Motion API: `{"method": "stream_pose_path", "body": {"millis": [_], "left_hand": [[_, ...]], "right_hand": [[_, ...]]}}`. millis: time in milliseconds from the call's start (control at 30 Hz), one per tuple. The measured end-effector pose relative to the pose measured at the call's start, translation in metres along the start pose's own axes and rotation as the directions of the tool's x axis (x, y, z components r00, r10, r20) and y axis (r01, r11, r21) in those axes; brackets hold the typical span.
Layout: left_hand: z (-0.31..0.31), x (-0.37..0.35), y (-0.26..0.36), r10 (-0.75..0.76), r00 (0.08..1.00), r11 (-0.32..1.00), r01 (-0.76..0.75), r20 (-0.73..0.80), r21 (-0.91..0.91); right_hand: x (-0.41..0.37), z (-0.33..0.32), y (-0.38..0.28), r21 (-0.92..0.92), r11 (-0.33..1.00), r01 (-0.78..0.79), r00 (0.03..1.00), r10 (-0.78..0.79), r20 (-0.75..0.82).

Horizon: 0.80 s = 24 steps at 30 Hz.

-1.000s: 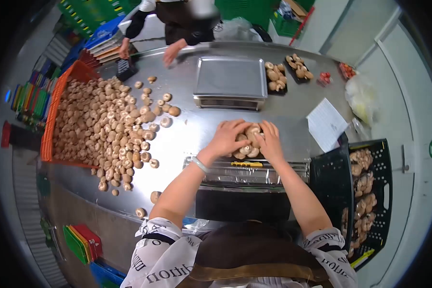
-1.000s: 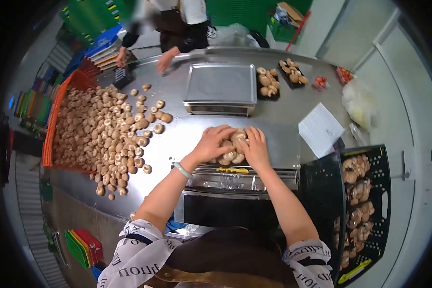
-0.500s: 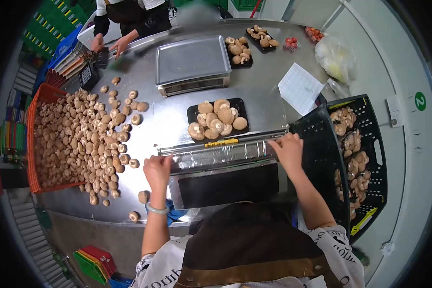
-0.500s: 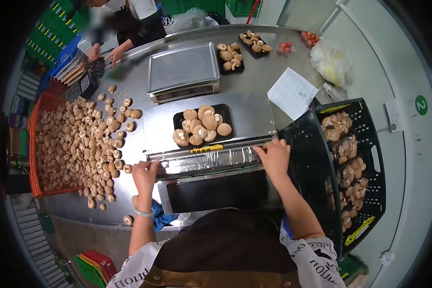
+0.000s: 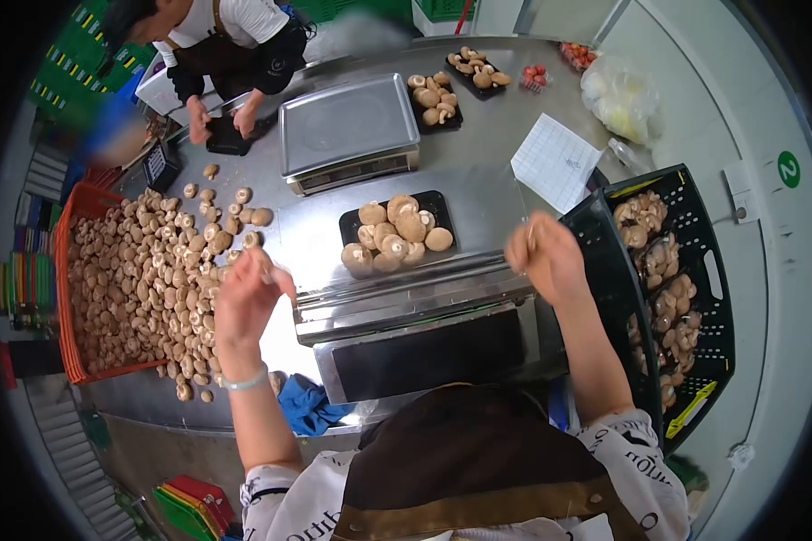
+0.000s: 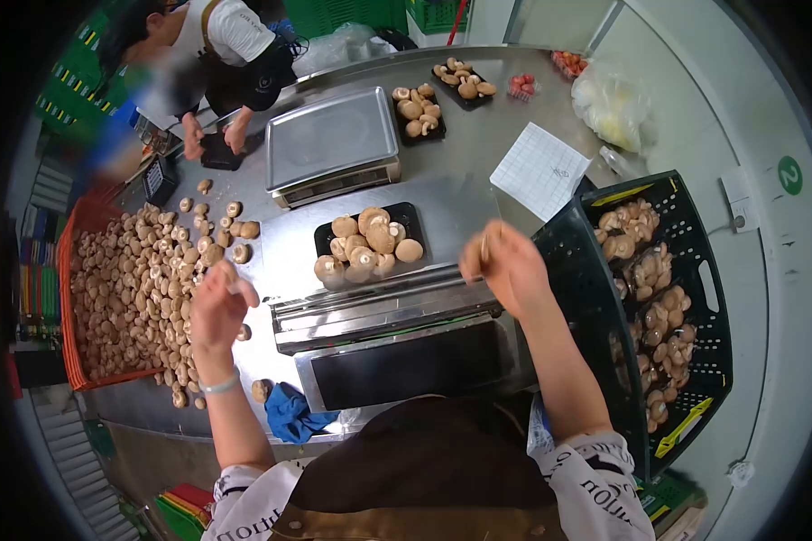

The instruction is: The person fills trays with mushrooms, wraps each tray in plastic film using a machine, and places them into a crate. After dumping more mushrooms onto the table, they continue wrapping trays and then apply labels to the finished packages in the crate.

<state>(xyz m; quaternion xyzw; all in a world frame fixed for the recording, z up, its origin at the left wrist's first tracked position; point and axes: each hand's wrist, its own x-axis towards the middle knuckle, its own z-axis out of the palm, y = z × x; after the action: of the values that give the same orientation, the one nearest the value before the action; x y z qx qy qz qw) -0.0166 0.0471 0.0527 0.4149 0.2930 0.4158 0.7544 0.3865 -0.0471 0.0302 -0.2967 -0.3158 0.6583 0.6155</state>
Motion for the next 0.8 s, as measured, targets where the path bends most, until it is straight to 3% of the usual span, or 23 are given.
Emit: {"method": "stream_pose_path", "body": {"millis": [33, 67, 133, 200, 233, 267, 300, 333, 400, 433, 533, 567, 600, 667, 767, 800], "left_hand": [[0.015, 0.017, 0.006, 0.075, 0.997, 0.988, -0.074, 0.0, -0.133], [0.017, 0.039, -0.003, 0.162, 0.975, 0.96, -0.191, -0.149, -0.203], [0.001, 0.091, -0.038, 0.314, 0.937, 0.949, -0.315, -0.155, 0.02], [-0.01, 0.124, -0.081, 0.383, 0.904, 0.792, -0.215, -0.191, 0.571], [-0.043, 0.141, -0.121, 0.485, 0.872, 0.52, -0.235, -0.058, 0.821], [-0.016, 0.131, -0.112, 0.222, 0.947, 0.474, 0.102, -0.231, 0.875], [-0.017, 0.135, -0.127, 0.324, 0.941, 0.544, -0.102, -0.096, 0.833], [-0.025, 0.133, -0.133, 0.2, 0.965, 0.484, 0.053, -0.169, 0.874], [-0.021, 0.127, -0.13, 0.1, 0.987, 0.53, 0.052, -0.123, 0.846], [-0.022, 0.124, -0.133, 0.07, 0.987, 0.642, 0.066, -0.144, 0.764], [-0.027, 0.102, -0.137, -0.146, 0.981, 0.797, 0.193, -0.128, 0.572], [-0.014, 0.089, -0.122, -0.205, 0.962, 0.671, 0.273, -0.181, 0.689], [-0.017, 0.077, -0.127, -0.203, 0.962, 0.622, 0.273, -0.185, 0.734], [-0.015, 0.06, -0.134, -0.015, 0.993, 0.592, 0.106, -0.121, 0.799], [0.005, 0.044, -0.129, 0.091, 0.987, 0.55, 0.064, -0.135, 0.833], [0.018, 0.039, -0.118, 0.14, 0.98, 0.546, 0.046, -0.145, 0.836]], "right_hand": [[0.023, -0.002, 0.007, 0.034, 0.989, 0.142, 0.99, -0.141, -0.03], [0.048, 0.007, 0.013, -0.084, 0.98, 0.18, 0.974, -0.19, -0.125], [0.098, 0.004, 0.033, -0.413, 0.894, 0.173, 0.934, -0.282, -0.218], [0.135, -0.029, 0.079, -0.774, 0.629, 0.073, 0.935, -0.314, -0.167], [0.147, -0.039, 0.095, -0.902, 0.431, 0.021, 0.947, -0.297, -0.12], [0.151, -0.047, 0.107, -0.949, 0.316, -0.006, 0.97, -0.227, -0.082], [0.152, -0.05, 0.116, -0.98, 0.198, -0.027, 0.987, -0.15, -0.057], [0.154, -0.054, 0.123, -0.997, 0.076, -0.036, 0.997, -0.072, -0.041], [0.151, -0.051, 0.116, -0.985, 0.16, -0.063, 0.997, 0.044, -0.057], [0.144, -0.049, 0.113, -0.976, 0.202, -0.085, 0.992, 0.108, -0.064], [0.12, -0.048, 0.099, -0.925, 0.352, -0.141, 0.952, 0.306, -0.029], [0.108, -0.052, 0.097, -0.944, 0.32, -0.078, 0.959, 0.282, 0.016], [0.094, -0.054, 0.099, -0.94, 0.325, -0.102, 0.955, 0.296, -0.001], [0.069, -0.045, 0.105, -0.927, 0.347, 0.145, 0.989, -0.019, 0.148], [0.049, -0.02, 0.091, -0.917, 0.39, -0.081, 0.997, 0.046, -0.069], [0.044, -0.01, 0.082, -0.912, 0.406, -0.054, 0.998, -0.003, -0.06]]}}
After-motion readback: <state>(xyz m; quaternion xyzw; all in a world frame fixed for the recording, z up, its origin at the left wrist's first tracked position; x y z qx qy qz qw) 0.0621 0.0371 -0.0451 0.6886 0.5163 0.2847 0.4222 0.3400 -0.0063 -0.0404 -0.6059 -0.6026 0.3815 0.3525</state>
